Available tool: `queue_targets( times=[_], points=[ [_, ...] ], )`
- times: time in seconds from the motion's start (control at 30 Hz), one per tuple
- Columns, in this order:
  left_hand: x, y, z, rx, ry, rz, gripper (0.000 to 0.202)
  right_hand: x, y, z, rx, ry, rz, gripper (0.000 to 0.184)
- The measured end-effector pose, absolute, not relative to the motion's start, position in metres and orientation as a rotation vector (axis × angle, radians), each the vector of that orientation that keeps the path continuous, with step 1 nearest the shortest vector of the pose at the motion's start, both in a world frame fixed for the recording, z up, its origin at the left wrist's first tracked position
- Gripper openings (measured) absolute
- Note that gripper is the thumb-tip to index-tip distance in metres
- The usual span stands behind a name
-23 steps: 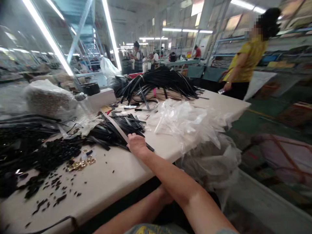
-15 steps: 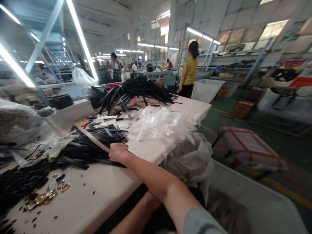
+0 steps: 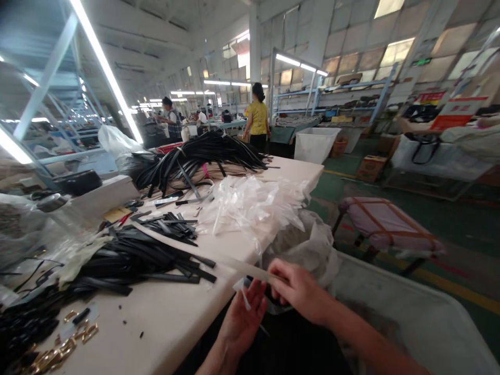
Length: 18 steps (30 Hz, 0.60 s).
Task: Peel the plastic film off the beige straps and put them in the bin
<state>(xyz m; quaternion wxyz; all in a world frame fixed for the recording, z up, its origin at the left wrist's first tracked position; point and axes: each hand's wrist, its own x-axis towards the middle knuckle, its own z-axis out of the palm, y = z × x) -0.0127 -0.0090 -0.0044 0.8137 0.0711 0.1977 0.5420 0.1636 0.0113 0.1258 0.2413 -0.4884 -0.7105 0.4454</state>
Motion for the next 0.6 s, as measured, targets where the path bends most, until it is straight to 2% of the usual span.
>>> queue_targets(
  times=[0.17,0.4,0.6],
  points=[
    [0.009,-0.013,0.008,0.254,0.427,1.254,0.041,0.235,-0.052,0.067,-1.577,-1.791,1.304,0.032],
    [0.003,0.022,0.046,0.138,0.761,1.491,0.015,0.3,-0.104,0.008,-1.914,-1.983,1.116,0.022],
    [0.009,0.029,0.057,0.216,0.784,1.533,0.025,0.351,-0.132,-0.027,-2.28,-2.085,1.225,0.013]
  ],
)
